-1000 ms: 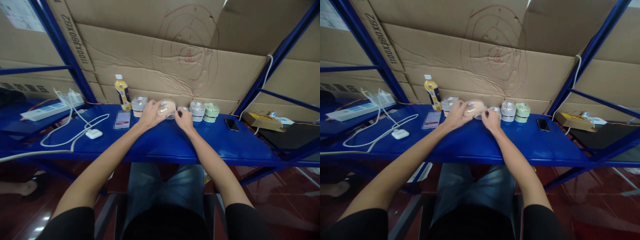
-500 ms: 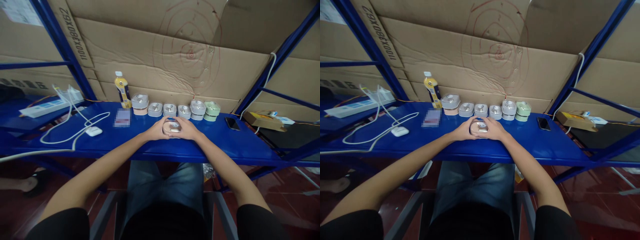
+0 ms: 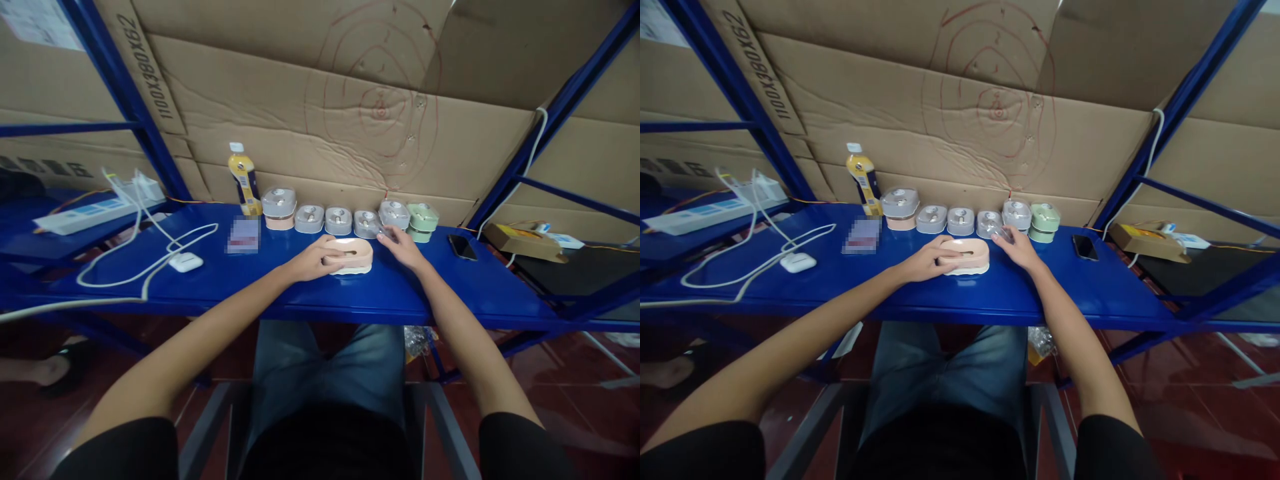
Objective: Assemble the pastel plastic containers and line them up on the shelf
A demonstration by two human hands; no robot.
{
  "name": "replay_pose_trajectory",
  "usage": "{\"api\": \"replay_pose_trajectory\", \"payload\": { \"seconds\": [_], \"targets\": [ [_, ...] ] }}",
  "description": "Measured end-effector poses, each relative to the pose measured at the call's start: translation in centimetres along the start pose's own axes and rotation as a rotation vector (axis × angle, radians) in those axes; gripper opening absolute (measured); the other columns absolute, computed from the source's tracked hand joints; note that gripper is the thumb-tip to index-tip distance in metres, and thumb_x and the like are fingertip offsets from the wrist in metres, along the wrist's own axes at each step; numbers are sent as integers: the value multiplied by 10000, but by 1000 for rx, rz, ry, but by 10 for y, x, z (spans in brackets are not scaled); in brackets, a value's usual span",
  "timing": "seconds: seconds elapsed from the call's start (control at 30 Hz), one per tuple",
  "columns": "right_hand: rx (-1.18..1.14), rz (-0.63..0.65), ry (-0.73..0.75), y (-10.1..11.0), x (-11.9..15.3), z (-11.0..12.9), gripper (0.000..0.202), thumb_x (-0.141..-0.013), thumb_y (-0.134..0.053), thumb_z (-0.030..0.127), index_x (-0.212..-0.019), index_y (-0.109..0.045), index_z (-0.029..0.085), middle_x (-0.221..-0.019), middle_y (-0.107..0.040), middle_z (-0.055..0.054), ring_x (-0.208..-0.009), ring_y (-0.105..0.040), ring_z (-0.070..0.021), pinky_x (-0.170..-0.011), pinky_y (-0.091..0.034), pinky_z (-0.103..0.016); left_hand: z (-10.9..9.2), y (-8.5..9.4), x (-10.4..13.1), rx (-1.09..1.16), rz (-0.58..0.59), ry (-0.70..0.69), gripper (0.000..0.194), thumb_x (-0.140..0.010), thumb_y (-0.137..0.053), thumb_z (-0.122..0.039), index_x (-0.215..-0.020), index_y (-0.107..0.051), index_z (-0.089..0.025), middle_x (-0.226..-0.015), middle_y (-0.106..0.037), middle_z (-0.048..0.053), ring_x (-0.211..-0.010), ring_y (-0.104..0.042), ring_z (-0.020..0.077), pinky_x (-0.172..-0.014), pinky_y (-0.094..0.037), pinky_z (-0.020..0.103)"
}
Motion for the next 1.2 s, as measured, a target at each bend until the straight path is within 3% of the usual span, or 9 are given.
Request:
{"api": "replay_pose_trajectory", "payload": {
  "seconds": [0.17, 0.33, 0.4, 0.53, 0.67, 0.77, 0.87, 0.97, 1.2],
  "targets": [
    [67, 59, -29, 1, 1, 0, 743, -861, -773, 677, -1399, -676, 174, -1318, -768, -169, -1139, -740, -335, -1042, -583, -531, 34, 30, 5, -16, -119, 115, 503, -979, -662, -614, -1210, -829, -200, -1363, -633, 157, -1298, -646, 363, -1182, -517, 584],
    [140, 142, -30, -2, 1, -5, 821, -725, -901, 661, -1359, -728, 170, -1345, -770, -185, -1212, -736, -395, -1087, -577, -568, 62, 43, 11, -58, -106, 217, 558, -953, -642, -669, -1140, -824, -176, -1310, -657, 156, -1267, -665, 363, -1189, -498, 582],
    [123, 116, 2, -1, 0, -3, 806, -723, -907, 647, -1361, -741, 184, -1371, -766, -183, -1252, -726, -408, -1124, -559, -592, 58, 40, 10, -49, -109, 205, 557, -956, -645, -659, -1182, -808, -177, -1334, -656, 158, -1277, -668, 358, -1193, -496, 571],
    [7, -13, 117, 4, 2, 13, 809, -778, -866, 656, -1434, -715, 208, -1466, -726, -169, -1346, -687, -388, -1188, -517, -595, 27, 22, 6, -41, -110, 98, 660, -960, -690, -625, -1452, -660, -185, -1449, -643, 170, -1387, -622, 364, -1234, -467, 555],
    [-36, 88, 360, -20, 10, 53, 819, -776, -888, 642, -1458, -712, 225, -1455, -733, -158, -1335, -696, -367, -1172, -531, -560, 6, 0, 2, -19, -48, 115, 918, -893, -787, -648, -1612, -460, -179, -1611, -552, 215, -1507, -538, 417, -1273, -429, 578],
    [-16, 158, 473, -41, 16, 77, 821, -773, -906, 646, -1464, -714, 245, -1425, -745, -149, -1309, -705, -362, -1154, -538, -558, 6, -6, 0, 41, -51, 158, 1047, -834, -839, -654, -1638, -383, -162, -1638, -524, 253, -1518, -529, 451, -1248, -454, 597],
    [31, 188, 512, -55, 18, 89, 831, -757, -925, 642, -1466, -716, 262, -1372, -757, -138, -1260, -712, -355, -1113, -557, -554, 9, -6, -2, 103, -81, 175, 1201, -758, -903, -623, -1684, -284, -174, -1572, -589, 253, -1453, -596, 458, -1203, -486, 620],
    [69, 228, 534, -61, 20, 93, 809, -751, -939, 616, -1447, -731, 258, -1317, -761, -132, -1216, -718, -345, -1093, -563, -544, 11, -7, -4, 132, -67, 176, 1316, -709, -936, -581, -1723, -200, -180, -1550, -615, 247, -1449, -601, 468, -1213, -463, 646],
    [107, 300, 506, -67, 22, 91, 807, -793, -898, 654, -1455, -731, 224, -1296, -755, -138, -1172, -736, -343, -1079, -561, -522, 14, -15, -3, 66, -21, 191, 1349, -697, -941, -539, -1752, -177, -187, -1663, -501, 262, -1544, -496, 502, -1225, -458, 648]
  ]
}}
Point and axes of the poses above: each hand's wrist, its own x-axis away from the middle knuckle, its own y-axis out of the back of the hand, z = x × y, the point moved 9 cm from there along -x, towards the middle knuckle
